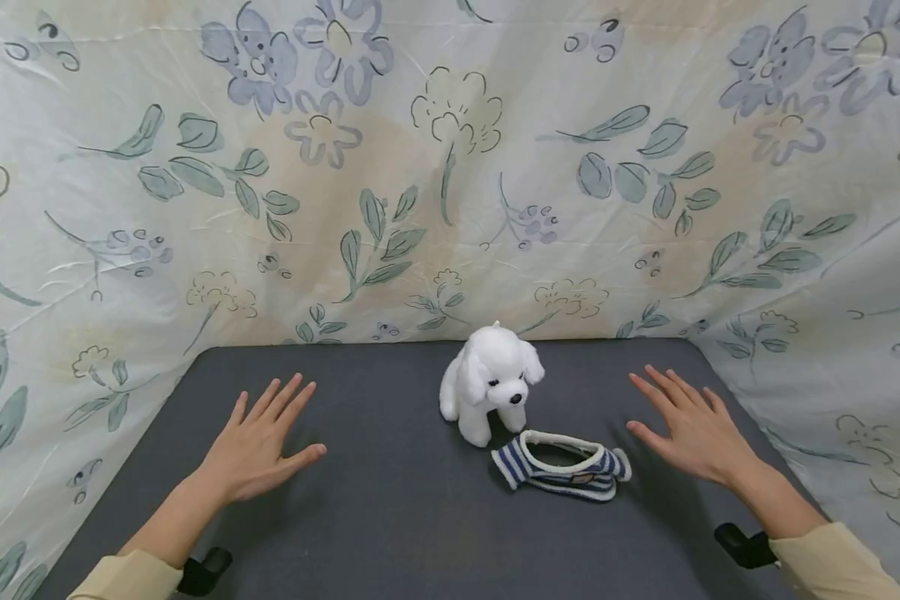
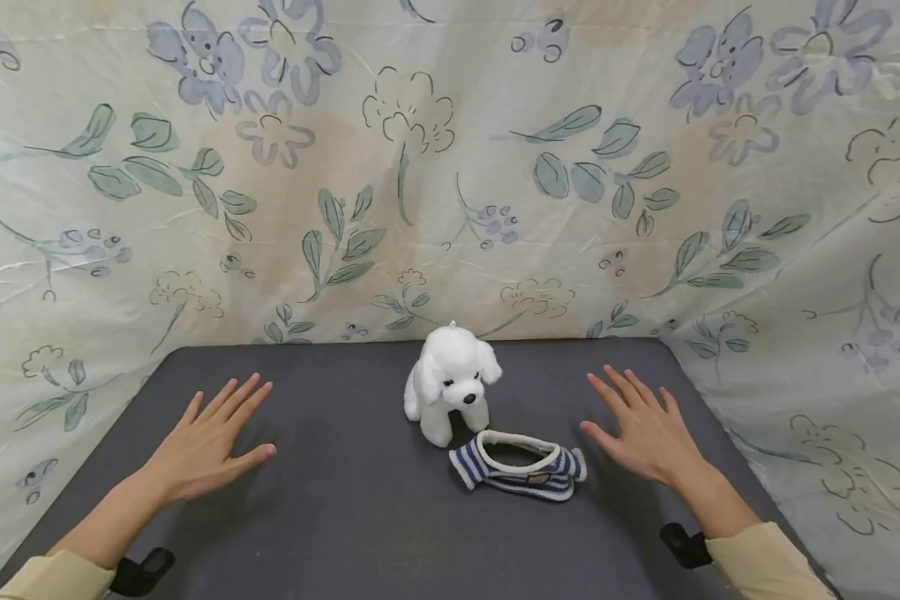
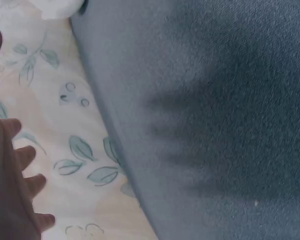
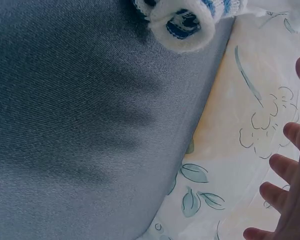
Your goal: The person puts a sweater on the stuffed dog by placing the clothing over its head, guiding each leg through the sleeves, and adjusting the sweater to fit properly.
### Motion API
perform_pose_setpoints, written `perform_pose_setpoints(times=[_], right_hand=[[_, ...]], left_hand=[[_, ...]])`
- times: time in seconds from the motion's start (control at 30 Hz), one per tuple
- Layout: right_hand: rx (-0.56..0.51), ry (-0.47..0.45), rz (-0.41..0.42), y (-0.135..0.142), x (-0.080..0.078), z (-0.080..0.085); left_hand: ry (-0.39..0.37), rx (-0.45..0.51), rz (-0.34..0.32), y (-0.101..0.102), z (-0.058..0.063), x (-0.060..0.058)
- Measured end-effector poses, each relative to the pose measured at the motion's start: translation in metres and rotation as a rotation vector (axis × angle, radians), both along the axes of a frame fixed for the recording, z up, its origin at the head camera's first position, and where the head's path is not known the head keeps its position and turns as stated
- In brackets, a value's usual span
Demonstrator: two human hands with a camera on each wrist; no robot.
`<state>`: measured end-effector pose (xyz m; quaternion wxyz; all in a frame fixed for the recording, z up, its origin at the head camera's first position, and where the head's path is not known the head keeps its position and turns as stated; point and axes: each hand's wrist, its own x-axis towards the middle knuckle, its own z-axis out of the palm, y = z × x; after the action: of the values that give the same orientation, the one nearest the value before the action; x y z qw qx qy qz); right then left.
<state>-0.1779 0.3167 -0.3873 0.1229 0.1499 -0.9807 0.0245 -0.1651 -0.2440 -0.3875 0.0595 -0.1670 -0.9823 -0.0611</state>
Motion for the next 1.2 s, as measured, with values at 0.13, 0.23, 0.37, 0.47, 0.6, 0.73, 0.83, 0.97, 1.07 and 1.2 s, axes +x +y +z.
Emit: perform_pose_setpoints(times=[0.13, 0.23, 0.37, 0.47, 0.6, 0.73, 0.83, 0.97, 1.07, 1.2], right_hand=[[0.004, 0.025, 0.005, 0.0, 0.001, 0.001], [-0.002, 0.043, 0.012, 0.001, 0.001, 0.001], [-0.021, 0.062, 0.028, 0.001, 0.002, 0.0], [-0.041, 0.08, 0.052, 0.0, 0.003, -0.003], [-0.064, 0.101, 0.066, -0.002, 0.005, -0.007], [-0.082, 0.13, 0.061, -0.005, 0.009, -0.011], [-0.098, 0.151, 0.06, -0.008, 0.012, -0.014], [-0.128, 0.164, 0.065, -0.011, 0.016, -0.016], [-0.149, 0.175, 0.076, -0.014, 0.019, -0.019], [-0.179, 0.189, 0.097, -0.019, 0.021, -0.023]], left_hand=[[0.043, 0.012, -0.024, 0.005, -0.002, -0.002], [0.071, 0.022, -0.044, 0.01, -0.003, -0.003], [0.104, 0.031, -0.075, 0.019, -0.008, -0.003], [0.121, 0.045, -0.107, 0.028, -0.013, -0.002], [0.118, 0.082, -0.154, 0.044, -0.02, 0.0], [0.105, 0.137, -0.193, 0.061, -0.025, 0.001], [0.093, 0.175, -0.216, 0.073, -0.027, 0.002], [0.078, 0.216, -0.231, 0.09, -0.03, 0.002], [0.076, 0.252, -0.223, 0.102, -0.03, 0.001], [0.075, 0.306, -0.23, 0.119, -0.032, -0.001]])
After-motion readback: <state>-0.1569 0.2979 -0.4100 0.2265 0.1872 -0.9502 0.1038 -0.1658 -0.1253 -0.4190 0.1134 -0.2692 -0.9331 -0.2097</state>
